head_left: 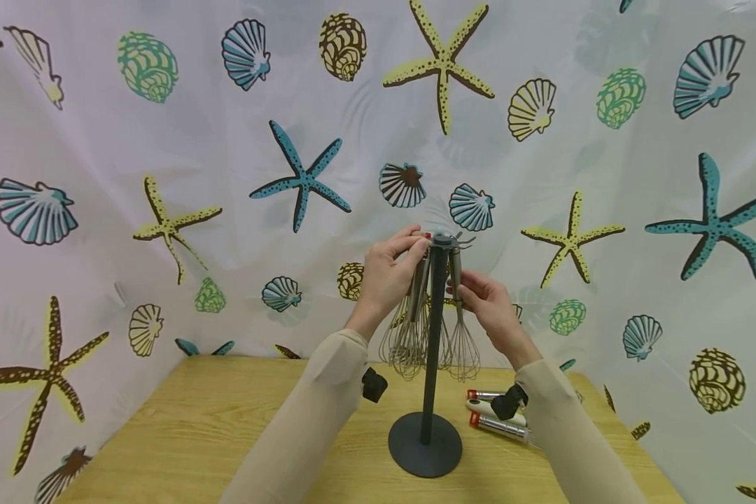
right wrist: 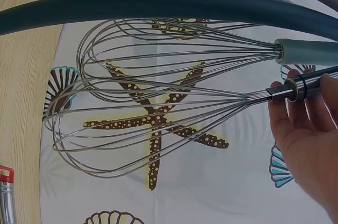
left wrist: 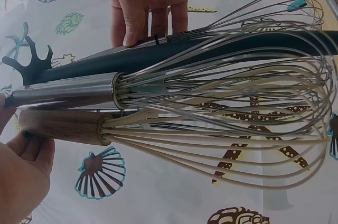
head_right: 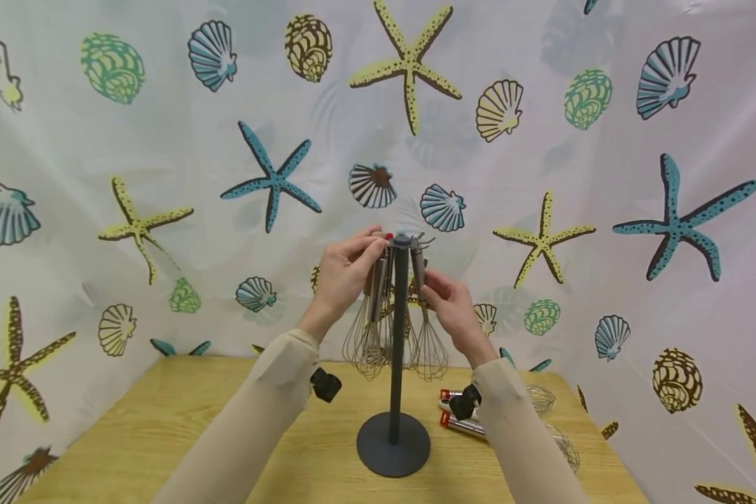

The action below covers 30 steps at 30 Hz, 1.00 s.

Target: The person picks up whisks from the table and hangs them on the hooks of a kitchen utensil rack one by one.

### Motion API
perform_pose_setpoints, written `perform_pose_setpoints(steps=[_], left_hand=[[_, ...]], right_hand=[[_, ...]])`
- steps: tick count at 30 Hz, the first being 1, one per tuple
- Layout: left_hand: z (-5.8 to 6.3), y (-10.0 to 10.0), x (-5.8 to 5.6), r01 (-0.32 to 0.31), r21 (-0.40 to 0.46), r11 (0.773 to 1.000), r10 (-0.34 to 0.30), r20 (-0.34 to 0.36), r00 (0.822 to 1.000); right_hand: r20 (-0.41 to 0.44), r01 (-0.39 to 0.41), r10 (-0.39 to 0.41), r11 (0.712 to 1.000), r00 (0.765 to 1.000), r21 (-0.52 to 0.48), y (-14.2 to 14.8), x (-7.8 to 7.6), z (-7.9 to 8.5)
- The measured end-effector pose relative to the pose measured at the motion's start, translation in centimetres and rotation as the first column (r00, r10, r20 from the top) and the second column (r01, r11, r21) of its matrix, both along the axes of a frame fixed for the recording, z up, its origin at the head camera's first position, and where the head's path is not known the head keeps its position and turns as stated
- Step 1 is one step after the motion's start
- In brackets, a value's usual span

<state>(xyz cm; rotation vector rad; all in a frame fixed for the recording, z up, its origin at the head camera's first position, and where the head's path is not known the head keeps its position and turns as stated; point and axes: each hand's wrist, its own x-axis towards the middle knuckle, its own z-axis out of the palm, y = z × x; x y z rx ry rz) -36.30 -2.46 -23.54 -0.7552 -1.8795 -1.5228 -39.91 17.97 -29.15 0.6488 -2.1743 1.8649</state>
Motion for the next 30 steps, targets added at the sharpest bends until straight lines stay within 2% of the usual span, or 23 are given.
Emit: perform_pose_setpoints(steps=[11,24,30], left_hand=[[-0.05,0.01,0.01,0.006,-0.002,1.0,-0.006,-0.009,1.0],[0.08,-0.06,0.03,0.003,0.015,1.0,-0.003,0.012,1.0],[0.09,-0.01,-0.06,-0.004,0.003,1.0,0.004,0.01,1.0]], right_hand=[[0.003,-0.016,0.016,1.0,1.0,0.0,0.33,0.17,-0.26],[0.008,-0.054,0.054,0.999,0.999,-0.007,0.35,0.31,-0.21],[0.019,-0.031,0.032,0.999,0.999,-0.021,0.56,0.39,-0.35]])
